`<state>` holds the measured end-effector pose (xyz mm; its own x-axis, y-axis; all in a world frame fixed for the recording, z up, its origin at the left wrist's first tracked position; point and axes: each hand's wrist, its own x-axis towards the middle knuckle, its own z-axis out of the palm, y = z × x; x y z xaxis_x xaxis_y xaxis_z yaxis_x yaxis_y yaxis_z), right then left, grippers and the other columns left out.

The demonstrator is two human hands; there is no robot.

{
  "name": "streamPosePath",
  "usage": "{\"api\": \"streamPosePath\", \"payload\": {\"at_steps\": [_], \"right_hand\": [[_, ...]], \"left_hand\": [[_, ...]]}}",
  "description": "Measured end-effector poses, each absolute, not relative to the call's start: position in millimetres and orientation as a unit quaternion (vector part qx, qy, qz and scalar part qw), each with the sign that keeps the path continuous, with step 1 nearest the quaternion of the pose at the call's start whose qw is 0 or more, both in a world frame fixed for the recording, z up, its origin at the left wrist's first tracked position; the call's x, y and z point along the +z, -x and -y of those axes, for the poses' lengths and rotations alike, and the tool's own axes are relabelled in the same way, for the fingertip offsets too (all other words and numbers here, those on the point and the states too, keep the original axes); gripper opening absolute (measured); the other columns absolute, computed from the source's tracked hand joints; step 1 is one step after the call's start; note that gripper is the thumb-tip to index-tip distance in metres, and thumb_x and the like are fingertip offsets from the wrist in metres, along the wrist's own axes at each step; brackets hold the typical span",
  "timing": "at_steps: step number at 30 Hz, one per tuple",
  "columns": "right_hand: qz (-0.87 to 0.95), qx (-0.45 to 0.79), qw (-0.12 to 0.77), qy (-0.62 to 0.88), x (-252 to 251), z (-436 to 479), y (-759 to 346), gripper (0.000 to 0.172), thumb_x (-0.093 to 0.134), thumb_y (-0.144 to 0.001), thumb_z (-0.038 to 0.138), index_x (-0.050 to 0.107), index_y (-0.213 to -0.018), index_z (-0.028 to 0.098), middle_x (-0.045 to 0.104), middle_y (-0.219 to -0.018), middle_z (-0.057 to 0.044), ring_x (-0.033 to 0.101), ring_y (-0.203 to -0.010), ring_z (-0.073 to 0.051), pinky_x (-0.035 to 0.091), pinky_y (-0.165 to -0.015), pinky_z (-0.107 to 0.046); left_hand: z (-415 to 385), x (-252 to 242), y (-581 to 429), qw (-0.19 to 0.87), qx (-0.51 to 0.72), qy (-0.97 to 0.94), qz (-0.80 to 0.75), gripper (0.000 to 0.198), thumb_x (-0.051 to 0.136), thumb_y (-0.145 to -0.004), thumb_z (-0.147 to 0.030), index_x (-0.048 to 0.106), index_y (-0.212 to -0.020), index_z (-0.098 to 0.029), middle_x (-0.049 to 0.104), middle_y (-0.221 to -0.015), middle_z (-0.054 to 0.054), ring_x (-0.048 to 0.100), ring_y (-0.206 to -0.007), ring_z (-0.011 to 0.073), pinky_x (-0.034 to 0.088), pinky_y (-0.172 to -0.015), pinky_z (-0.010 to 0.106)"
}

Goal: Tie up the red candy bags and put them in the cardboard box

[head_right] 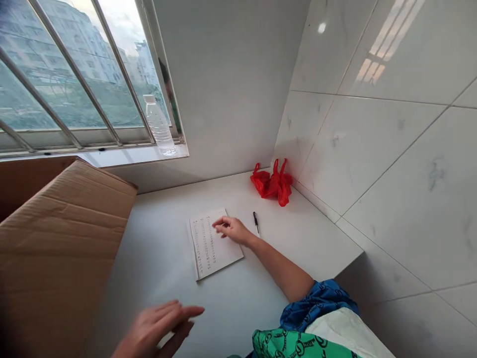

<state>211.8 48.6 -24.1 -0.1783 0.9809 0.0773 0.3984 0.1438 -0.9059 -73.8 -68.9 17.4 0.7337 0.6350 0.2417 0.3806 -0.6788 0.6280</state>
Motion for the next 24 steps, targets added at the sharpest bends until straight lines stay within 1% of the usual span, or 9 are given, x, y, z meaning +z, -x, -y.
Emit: {"api": "streamPosePath", "payload": {"at_steps": [3,6,9,11,12,14,18,20,24], "right_hand": [[0.645,0.276,0.381,0.602,-13,-82,-243,0.025,0.054,-0.094,0.026,0.066,-0.115,0.02,0.059,-0.126,-0.009,0.059,-0.114,-0.021,0.051,-0.095,-0.037],[0.622,0.186,0.351,0.675,-7,-112,-273,0.034,0.06,-0.089,0.018,0.062,-0.123,0.02,0.044,-0.146,-0.011,0.044,-0.133,-0.025,0.041,-0.108,-0.04],[0.58,0.121,0.313,0.742,-8,-132,-297,0.045,0.062,-0.089,0.017,0.055,-0.134,0.018,0.024,-0.159,-0.015,0.028,-0.144,-0.031,0.031,-0.113,-0.047],[0.543,0.092,0.287,0.784,-11,-140,-309,0.049,0.061,-0.09,0.018,0.052,-0.138,0.016,0.016,-0.162,-0.019,0.027,-0.144,-0.037,0.03,-0.112,-0.053],[0.526,0.083,0.274,0.801,-13,-142,-313,0.048,0.06,-0.091,0.02,0.052,-0.138,0.014,0.017,-0.161,-0.021,0.03,-0.142,-0.039,0.03,-0.111,-0.056],[0.504,0.072,0.247,0.824,-18,-144,-321,0.043,0.06,-0.091,0.022,0.057,-0.133,0.013,0.026,-0.158,-0.023,0.036,-0.138,-0.041,0.032,-0.108,-0.059],[0.5,0.056,0.221,0.835,-27,-144,-327,0.033,0.057,-0.092,0.024,0.066,-0.122,0.016,0.04,-0.152,-0.017,0.039,-0.135,-0.038,0.034,-0.107,-0.057],[0.505,0.049,0.227,0.831,-28,-142,-329,0.033,0.057,-0.092,0.025,0.066,-0.122,0.016,0.046,-0.149,-0.016,0.042,-0.133,-0.037,0.036,-0.106,-0.054],[0.521,0.036,0.272,0.809,-14,-137,-334,0.034,0.058,-0.09,0.023,0.067,-0.121,0.012,0.057,-0.137,-0.018,0.053,-0.123,-0.031,0.043,-0.103,-0.043]], "left_hand": [[49,-10,42,0.303,0.195,-0.888,-0.287,0.025,0.047,-0.097,-0.028,0.068,-0.11,-0.032,0.072,-0.077,0.0,0.065,-0.06,0.0136,0.05,-0.059,0.024],[39,-31,27,0.303,0.165,-0.887,-0.306,0.026,0.045,-0.096,-0.028,0.067,-0.11,-0.027,0.072,-0.076,0.0,0.066,-0.064,0.0143,0.05,-0.062,0.023],[36,-41,27,0.289,0.164,-0.888,-0.317,0.027,0.046,-0.094,-0.028,0.067,-0.112,-0.027,0.07,-0.076,0.0,0.066,-0.066,0.0151,0.05,-0.065,0.023],[37,-42,30,0.298,0.169,-0.884,-0.317,0.028,0.046,-0.094,-0.028,0.068,-0.112,-0.028,0.071,-0.078,0.001,0.065,-0.067,0.0151,0.05,-0.065,0.023],[37,-41,31,0.306,0.17,-0.882,-0.316,0.028,0.046,-0.094,-0.028,0.068,-0.111,-0.028,0.071,-0.079,0.001,0.065,-0.067,0.0151,0.05,-0.065,0.023],[38,-40,33,0.316,0.171,-0.878,-0.316,0.027,0.046,-0.094,-0.028,0.068,-0.11,-0.028,0.071,-0.08,0.001,0.065,-0.068,0.0156,0.05,-0.065,0.023],[36,-42,33,0.319,0.168,-0.878,-0.314,0.027,0.047,-0.094,-0.028,0.068,-0.11,-0.028,0.072,-0.082,0.002,0.066,-0.07,0.0166,0.05,-0.067,0.025],[35,-44,33,0.321,0.166,-0.879,-0.309,0.027,0.046,-0.094,-0.028,0.068,-0.11,-0.027,0.072,-0.082,0.002,0.067,-0.071,0.0169,0.05,-0.068,0.025],[35,-43,33,0.335,0.166,-0.875,-0.308,0.027,0.046,-0.094,-0.027,0.068,-0.109,-0.026,0.072,-0.082,0.002,0.067,-0.071,0.0165,0.05,-0.068,0.024]]}}
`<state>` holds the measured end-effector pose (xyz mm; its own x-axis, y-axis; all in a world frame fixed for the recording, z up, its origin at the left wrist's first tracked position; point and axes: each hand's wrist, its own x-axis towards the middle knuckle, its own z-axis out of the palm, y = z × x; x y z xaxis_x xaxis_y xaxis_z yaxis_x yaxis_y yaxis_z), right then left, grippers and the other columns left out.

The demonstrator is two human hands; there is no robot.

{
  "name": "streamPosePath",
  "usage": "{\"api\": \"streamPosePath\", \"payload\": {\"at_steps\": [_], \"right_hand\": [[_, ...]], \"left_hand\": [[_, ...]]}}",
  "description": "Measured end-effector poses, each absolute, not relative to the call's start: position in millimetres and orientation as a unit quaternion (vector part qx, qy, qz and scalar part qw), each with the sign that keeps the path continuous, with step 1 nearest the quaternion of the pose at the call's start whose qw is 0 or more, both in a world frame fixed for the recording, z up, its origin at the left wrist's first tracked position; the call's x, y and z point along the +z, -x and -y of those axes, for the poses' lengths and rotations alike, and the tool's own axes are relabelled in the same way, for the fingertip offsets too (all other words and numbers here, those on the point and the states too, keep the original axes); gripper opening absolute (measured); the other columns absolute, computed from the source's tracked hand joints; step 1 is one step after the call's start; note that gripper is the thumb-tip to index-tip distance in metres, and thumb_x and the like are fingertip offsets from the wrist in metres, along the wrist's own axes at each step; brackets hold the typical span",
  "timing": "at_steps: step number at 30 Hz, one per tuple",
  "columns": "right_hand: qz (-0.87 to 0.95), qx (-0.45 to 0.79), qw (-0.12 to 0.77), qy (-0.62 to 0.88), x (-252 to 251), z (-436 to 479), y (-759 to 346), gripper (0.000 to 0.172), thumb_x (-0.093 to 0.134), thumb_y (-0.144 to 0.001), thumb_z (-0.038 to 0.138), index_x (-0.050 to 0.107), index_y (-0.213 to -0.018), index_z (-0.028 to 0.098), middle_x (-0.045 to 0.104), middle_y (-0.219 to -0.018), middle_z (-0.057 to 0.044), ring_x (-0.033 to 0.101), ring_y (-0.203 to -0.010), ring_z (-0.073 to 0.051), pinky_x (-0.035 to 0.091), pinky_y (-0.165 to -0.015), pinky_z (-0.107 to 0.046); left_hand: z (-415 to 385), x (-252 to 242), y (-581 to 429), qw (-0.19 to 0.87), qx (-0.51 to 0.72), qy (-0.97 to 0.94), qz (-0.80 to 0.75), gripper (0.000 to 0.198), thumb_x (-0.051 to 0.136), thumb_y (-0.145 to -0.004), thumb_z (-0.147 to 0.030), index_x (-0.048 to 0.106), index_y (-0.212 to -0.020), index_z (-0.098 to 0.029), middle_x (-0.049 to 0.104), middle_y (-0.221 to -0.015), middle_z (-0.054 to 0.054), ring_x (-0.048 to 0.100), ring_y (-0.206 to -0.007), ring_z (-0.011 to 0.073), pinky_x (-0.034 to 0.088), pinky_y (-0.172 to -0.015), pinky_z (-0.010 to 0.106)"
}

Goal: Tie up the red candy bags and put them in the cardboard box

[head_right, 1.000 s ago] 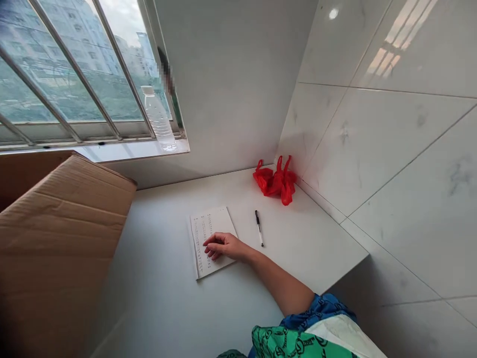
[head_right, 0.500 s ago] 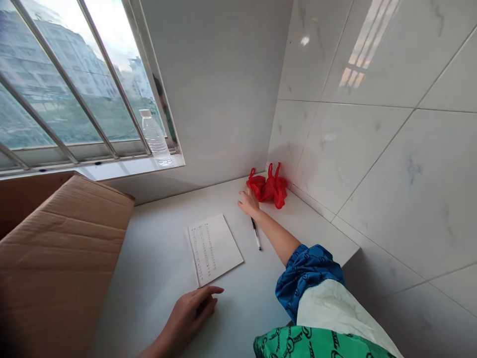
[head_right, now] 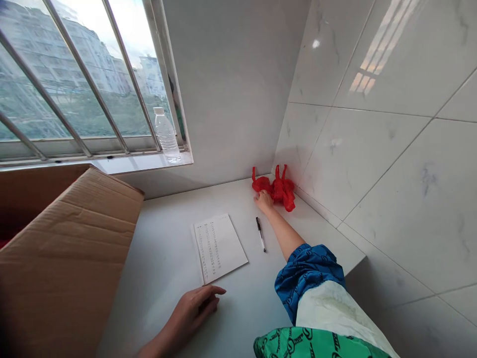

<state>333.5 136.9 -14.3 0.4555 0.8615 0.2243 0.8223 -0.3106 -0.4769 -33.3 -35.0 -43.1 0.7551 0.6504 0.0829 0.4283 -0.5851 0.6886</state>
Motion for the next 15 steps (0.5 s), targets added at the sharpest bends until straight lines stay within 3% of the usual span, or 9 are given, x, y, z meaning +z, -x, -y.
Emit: {"api": "streamPosePath", "payload": {"at_steps": [5,9,13,15], "right_hand": [[0.557,-0.007,0.376,0.74,22,-123,-332,0.035,0.051,-0.093,0.025,0.065,-0.121,0.008,0.059,-0.132,-0.02,0.053,-0.126,-0.03,0.04,-0.108,-0.042],[0.607,-0.003,0.451,0.654,48,-102,-312,0.036,0.05,-0.096,0.037,0.067,-0.117,0.014,0.063,-0.128,-0.014,0.058,-0.12,-0.025,0.045,-0.106,-0.04],[0.669,0.07,0.544,0.502,49,-73,-283,0.029,0.054,-0.095,0.041,0.072,-0.105,0.02,0.069,-0.116,-0.008,0.063,-0.113,-0.023,0.048,-0.102,-0.04],[0.698,0.131,0.519,0.475,37,-60,-272,0.027,0.056,-0.095,0.041,0.074,-0.098,0.021,0.072,-0.11,-0.007,0.065,-0.11,-0.023,0.048,-0.101,-0.039]], "left_hand": [[38,-36,33,0.379,0.171,-0.856,-0.307,0.027,0.045,-0.095,-0.03,0.068,-0.109,-0.024,0.073,-0.083,0.002,0.065,-0.072,0.0152,0.049,-0.071,0.024],[39,-33,32,0.454,0.183,-0.811,-0.32,0.029,0.045,-0.097,-0.035,0.067,-0.111,-0.021,0.071,-0.079,0.002,0.064,-0.07,0.0143,0.049,-0.068,0.023],[42,-30,32,0.497,0.204,-0.777,-0.328,0.033,0.044,-0.098,-0.038,0.065,-0.115,-0.019,0.069,-0.076,0.002,0.064,-0.068,0.014,0.049,-0.067,0.023],[44,-26,33,0.485,0.212,-0.78,-0.334,0.032,0.045,-0.098,-0.039,0.066,-0.114,-0.02,0.069,-0.076,0.002,0.064,-0.067,0.0138,0.049,-0.066,0.023]]}}
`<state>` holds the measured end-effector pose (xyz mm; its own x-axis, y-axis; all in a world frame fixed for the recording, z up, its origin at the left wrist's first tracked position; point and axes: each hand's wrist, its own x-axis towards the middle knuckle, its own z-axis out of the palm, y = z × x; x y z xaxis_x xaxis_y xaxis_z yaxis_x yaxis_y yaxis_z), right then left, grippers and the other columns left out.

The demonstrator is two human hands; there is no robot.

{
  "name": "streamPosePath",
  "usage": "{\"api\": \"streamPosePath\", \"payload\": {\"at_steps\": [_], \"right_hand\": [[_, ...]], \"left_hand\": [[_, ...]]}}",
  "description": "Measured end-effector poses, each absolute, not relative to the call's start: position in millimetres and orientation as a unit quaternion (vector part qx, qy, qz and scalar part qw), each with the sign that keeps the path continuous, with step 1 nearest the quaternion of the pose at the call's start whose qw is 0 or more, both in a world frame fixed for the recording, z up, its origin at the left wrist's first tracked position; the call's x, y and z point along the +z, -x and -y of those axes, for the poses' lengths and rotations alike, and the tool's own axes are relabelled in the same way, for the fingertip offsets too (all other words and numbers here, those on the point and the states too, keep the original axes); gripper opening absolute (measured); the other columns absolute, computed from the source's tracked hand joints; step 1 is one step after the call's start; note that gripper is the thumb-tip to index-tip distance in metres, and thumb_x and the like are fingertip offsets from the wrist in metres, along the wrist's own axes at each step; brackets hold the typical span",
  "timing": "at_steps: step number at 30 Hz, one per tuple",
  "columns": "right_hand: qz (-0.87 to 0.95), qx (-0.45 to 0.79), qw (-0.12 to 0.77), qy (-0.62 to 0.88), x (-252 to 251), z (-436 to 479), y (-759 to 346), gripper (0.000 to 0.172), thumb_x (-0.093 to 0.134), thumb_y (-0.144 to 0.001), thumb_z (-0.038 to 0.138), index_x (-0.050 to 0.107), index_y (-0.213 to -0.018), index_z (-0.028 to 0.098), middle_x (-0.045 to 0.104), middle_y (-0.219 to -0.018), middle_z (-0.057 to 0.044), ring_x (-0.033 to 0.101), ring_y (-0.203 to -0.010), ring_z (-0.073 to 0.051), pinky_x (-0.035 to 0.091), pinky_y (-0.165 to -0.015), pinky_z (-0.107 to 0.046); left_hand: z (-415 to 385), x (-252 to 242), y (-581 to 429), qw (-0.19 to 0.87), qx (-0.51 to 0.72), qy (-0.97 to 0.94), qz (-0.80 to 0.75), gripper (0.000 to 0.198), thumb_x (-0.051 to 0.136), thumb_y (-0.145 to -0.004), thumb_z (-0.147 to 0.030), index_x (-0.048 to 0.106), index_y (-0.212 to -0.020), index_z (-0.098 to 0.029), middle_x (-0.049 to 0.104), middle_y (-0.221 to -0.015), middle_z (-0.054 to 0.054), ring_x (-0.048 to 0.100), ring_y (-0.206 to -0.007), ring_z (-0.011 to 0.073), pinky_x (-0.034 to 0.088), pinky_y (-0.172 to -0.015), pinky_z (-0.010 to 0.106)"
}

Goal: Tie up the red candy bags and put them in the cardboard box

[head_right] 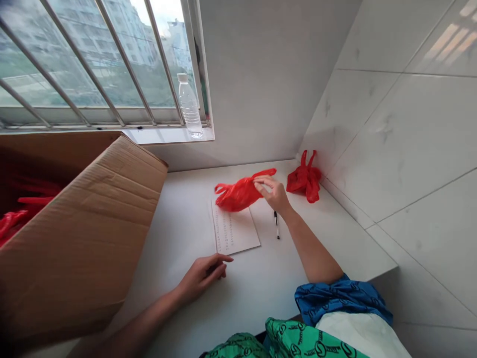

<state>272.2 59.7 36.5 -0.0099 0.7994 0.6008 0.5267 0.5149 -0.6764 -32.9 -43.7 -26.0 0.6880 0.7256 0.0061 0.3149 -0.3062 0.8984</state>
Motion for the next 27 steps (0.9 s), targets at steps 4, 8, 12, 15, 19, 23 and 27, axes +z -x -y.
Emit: {"api": "streamPosePath", "payload": {"at_steps": [4,8,12,15,19,23,27], "right_hand": [[0.724,0.178,0.434,0.506,5,-41,-258,0.031,0.056,-0.096,0.044,0.071,-0.079,0.023,0.075,-0.097,-0.004,0.068,-0.096,-0.022,0.049,-0.093,-0.039],[0.691,0.094,0.46,0.55,-7,-27,-248,0.034,0.057,-0.095,0.048,0.063,-0.073,0.023,0.07,-0.103,-0.005,0.066,-0.084,-0.02,0.048,-0.088,-0.038],[0.692,0.058,0.473,0.542,-4,-17,-235,0.031,0.061,-0.093,0.051,0.059,-0.08,0.023,0.065,-0.09,-0.004,0.058,-0.067,-0.017,0.048,-0.074,-0.033],[0.735,0.049,0.419,0.531,-4,-13,-228,0.026,0.063,-0.093,0.048,0.062,-0.098,0.023,0.066,-0.094,-0.005,0.062,-0.08,-0.021,0.047,-0.078,-0.034],[0.728,0.083,0.399,0.551,-7,-12,-224,0.026,0.062,-0.095,0.039,0.061,-0.115,0.022,0.066,-0.105,-0.007,0.065,-0.092,-0.023,0.049,-0.078,-0.032],[0.719,0.117,0.392,0.562,-10,-13,-220,0.016,0.062,-0.094,0.033,0.066,-0.106,0.023,0.068,-0.1,-0.005,0.065,-0.081,-0.02,0.049,-0.073,-0.031],[0.721,0.115,0.421,0.538,-7,-13,-222,0.012,0.058,-0.096,0.027,0.069,-0.094,0.024,0.068,-0.089,-0.002,0.062,-0.074,-0.018,0.047,-0.068,-0.03]], "left_hand": [[39,-6,30,0.423,0.275,-0.788,-0.354,0.029,0.046,-0.099,-0.038,0.069,-0.108,-0.021,0.069,-0.075,0.002,0.063,-0.066,0.0134,0.047,-0.066,0.024],[13,24,15,0.298,0.447,-0.744,-0.398,0.026,0.047,-0.1,-0.035,0.069,-0.099,-0.02,0.07,-0.088,0.004,0.064,-0.081,0.0159,0.049,-0.076,0.027],[-21,38,-4,0.187,0.466,-0.753,-0.425,0.021,0.05,-0.099,-0.031,0.067,-0.106,-0.022,0.067,-0.106,0.006,0.062,-0.101,0.0195,0.05,-0.086,0.031],[-38,31,-15,0.156,0.327,-0.828,-0.428,0.024,0.055,-0.096,-0.028,0.064,-0.118,-0.024,0.066,-0.117,0.006,0.062,-0.106,0.022,0.048,-0.087,0.033],[-46,13,-22,0.125,0.227,-0.854,-0.452,0.019,0.057,-0.095,-0.028,0.066,-0.111,-0.024,0.072,-0.106,0.004,0.066,-0.097,0.0229,0.044,-0.084,0.036],[-44,5,-20,0.122,0.258,-0.841,-0.459,0.017,0.05,-0.098,-0.027,0.067,-0.097,-0.024,0.072,-0.097,0.003,0.066,-0.09,0.02,0.042,-0.084,0.035],[-46,4,-5,0.147,0.334,-0.813,-0.453,0.018,0.048,-0.098,-0.026,0.064,-0.093,-0.022,0.07,-0.095,0.003,0.064,-0.088,0.0187,0.043,-0.084,0.033]]}}
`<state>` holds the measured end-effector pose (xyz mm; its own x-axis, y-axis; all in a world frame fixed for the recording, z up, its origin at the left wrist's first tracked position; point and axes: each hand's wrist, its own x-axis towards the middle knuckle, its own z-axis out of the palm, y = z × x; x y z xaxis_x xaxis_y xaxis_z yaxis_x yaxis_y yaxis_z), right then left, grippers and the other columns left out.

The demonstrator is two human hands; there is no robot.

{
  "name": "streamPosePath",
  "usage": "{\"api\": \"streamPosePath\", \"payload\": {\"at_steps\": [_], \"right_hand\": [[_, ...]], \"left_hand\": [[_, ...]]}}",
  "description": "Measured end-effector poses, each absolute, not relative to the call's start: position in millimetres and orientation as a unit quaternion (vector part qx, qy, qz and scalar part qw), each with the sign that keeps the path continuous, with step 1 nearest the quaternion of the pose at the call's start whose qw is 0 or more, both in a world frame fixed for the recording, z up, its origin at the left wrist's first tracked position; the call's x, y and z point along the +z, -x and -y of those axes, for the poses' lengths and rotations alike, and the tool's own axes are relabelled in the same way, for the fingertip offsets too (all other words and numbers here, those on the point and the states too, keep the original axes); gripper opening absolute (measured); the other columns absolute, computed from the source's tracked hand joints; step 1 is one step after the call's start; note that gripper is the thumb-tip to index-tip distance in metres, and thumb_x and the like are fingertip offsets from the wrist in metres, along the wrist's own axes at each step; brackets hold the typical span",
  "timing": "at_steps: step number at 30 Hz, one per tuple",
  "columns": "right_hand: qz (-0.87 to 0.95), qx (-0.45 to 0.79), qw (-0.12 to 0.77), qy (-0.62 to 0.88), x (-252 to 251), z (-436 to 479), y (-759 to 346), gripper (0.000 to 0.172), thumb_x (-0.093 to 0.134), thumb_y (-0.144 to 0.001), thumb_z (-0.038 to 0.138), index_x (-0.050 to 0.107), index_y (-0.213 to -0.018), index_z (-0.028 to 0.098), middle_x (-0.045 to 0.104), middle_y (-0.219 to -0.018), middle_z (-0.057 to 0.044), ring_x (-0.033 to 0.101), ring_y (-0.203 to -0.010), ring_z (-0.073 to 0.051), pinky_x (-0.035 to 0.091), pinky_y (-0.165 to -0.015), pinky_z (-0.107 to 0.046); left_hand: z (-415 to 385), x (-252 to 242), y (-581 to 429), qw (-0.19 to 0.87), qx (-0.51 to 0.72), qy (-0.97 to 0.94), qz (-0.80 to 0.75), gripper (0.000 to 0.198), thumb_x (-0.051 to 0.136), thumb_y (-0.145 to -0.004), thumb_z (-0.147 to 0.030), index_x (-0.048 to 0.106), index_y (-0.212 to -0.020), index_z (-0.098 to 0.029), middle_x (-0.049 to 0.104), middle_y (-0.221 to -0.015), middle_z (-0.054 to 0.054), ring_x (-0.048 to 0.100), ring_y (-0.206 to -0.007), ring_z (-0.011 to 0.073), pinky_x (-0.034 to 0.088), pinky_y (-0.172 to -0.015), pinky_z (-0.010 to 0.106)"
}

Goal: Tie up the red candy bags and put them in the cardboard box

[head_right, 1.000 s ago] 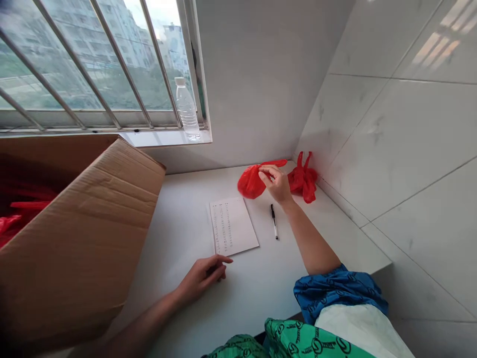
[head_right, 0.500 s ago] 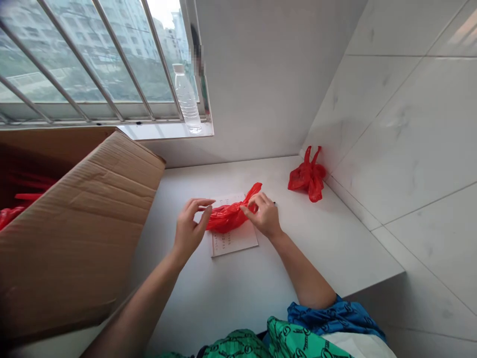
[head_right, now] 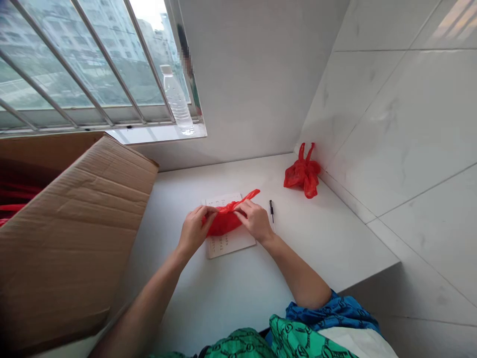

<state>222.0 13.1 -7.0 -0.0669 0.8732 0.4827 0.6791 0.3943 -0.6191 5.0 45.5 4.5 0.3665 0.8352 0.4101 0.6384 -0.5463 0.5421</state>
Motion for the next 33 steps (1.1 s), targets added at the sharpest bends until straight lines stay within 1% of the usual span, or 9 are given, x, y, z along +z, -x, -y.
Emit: {"api": "streamPosePath", "payload": {"at_steps": [5,8,11,14,17,19,28,31,33], "right_hand": [[0.67,0.099,0.487,0.552,1,-13,-241,0.013,0.059,-0.094,0.028,0.069,-0.088,0.024,0.065,-0.083,-0.002,0.06,-0.071,-0.018,0.047,-0.066,-0.03],[0.675,0.098,0.478,0.554,6,-11,-245,0.01,0.059,-0.091,0.024,0.067,-0.087,0.025,0.065,-0.088,-0.002,0.062,-0.082,-0.02,0.049,-0.075,-0.033],[0.709,0.089,0.455,0.531,9,-6,-237,0.01,0.058,-0.088,0.02,0.064,-0.095,0.024,0.068,-0.099,-0.004,0.063,-0.098,-0.023,0.045,-0.089,-0.038],[0.721,0.079,0.443,0.527,11,-2,-221,0.02,0.063,-0.089,0.027,0.061,-0.108,0.023,0.07,-0.104,-0.004,0.063,-0.099,-0.025,0.041,-0.095,-0.042],[0.716,0.059,0.438,0.541,8,-1,-207,0.023,0.066,-0.091,0.037,0.063,-0.11,0.024,0.072,-0.101,-0.004,0.063,-0.097,-0.025,0.039,-0.094,-0.042],[0.717,0.049,0.438,0.539,7,-2,-203,0.015,0.064,-0.094,0.037,0.067,-0.102,0.026,0.072,-0.094,-0.001,0.062,-0.094,-0.024,0.038,-0.093,-0.042],[0.554,0.198,0.596,0.547,11,-3,-225,0.015,0.06,-0.089,0.031,0.063,-0.078,0.022,0.064,-0.078,0.0,0.061,-0.08,-0.02,0.047,-0.08,-0.034],[0.577,0.212,0.578,0.536,14,2,-222,0.009,0.06,-0.088,0.03,0.064,-0.092,0.023,0.068,-0.092,-0.002,0.063,-0.092,-0.022,0.048,-0.085,-0.036],[0.618,0.179,0.546,0.537,19,5,-216,0.025,0.063,-0.087,0.03,0.062,-0.111,0.024,0.069,-0.108,-0.004,0.061,-0.105,-0.024,0.046,-0.093,-0.039]], "left_hand": [[-54,5,26,0.169,0.426,-0.734,-0.501,0.019,0.05,-0.096,-0.03,0.065,-0.101,-0.02,0.067,-0.089,0.003,0.062,-0.082,0.0185,0.046,-0.074,0.03],[-51,8,34,0.16,0.445,-0.705,-0.528,0.023,0.05,-0.097,-0.031,0.065,-0.11,-0.02,0.066,-0.089,0.003,0.062,-0.082,0.0184,0.047,-0.072,0.03],[-42,13,27,0.124,0.434,-0.737,-0.504,0.025,0.051,-0.097,-0.033,0.063,-0.116,-0.02,0.064,-0.105,0.007,0.062,-0.096,0.0204,0.049,-0.08,0.032],[-34,19,14,0.077,0.375,-0.807,-0.45,0.029,0.059,-0.094,-0.034,0.062,-0.121,-0.023,0.062,-0.121,0.008,0.058,-0.111,0.0236,0.045,-0.093,0.037],[-33,21,2,0.037,0.311,-0.845,-0.433,0.023,0.06,-0.094,-0.031,0.067,-0.115,-0.027,0.067,-0.11,0.005,0.06,-0.103,0.0242,0.042,-0.09,0.039],[-35,21,-1,0.04,0.305,-0.851,-0.425,0.017,0.058,-0.095,-0.031,0.071,-0.106,-0.028,0.07,-0.098,0.003,0.061,-0.093,0.0224,0.041,-0.086,0.038],[-41,16,14,0.222,0.492,-0.707,-0.457,0.018,0.059,-0.093,-0.031,0.072,-0.088,-0.02,0.067,-0.078,0.001,0.062,-0.076,0.0161,0.046,-0.074,0.028],[-37,20,14,0.224,0.489,-0.72,-0.439,0.016,0.058,-0.094,-0.029,0.071,-0.097,-0.02,0.068,-0.09,0.002,0.063,-0.085,0.0166,0.047,-0.079,0.028],[-34,26,12,0.209,0.466,-0.754,-0.413,0.021,0.058,-0.094,-0.027,0.068,-0.112,-0.022,0.068,-0.101,0.003,0.063,-0.094,0.0173,0.047,-0.085,0.03]]}}
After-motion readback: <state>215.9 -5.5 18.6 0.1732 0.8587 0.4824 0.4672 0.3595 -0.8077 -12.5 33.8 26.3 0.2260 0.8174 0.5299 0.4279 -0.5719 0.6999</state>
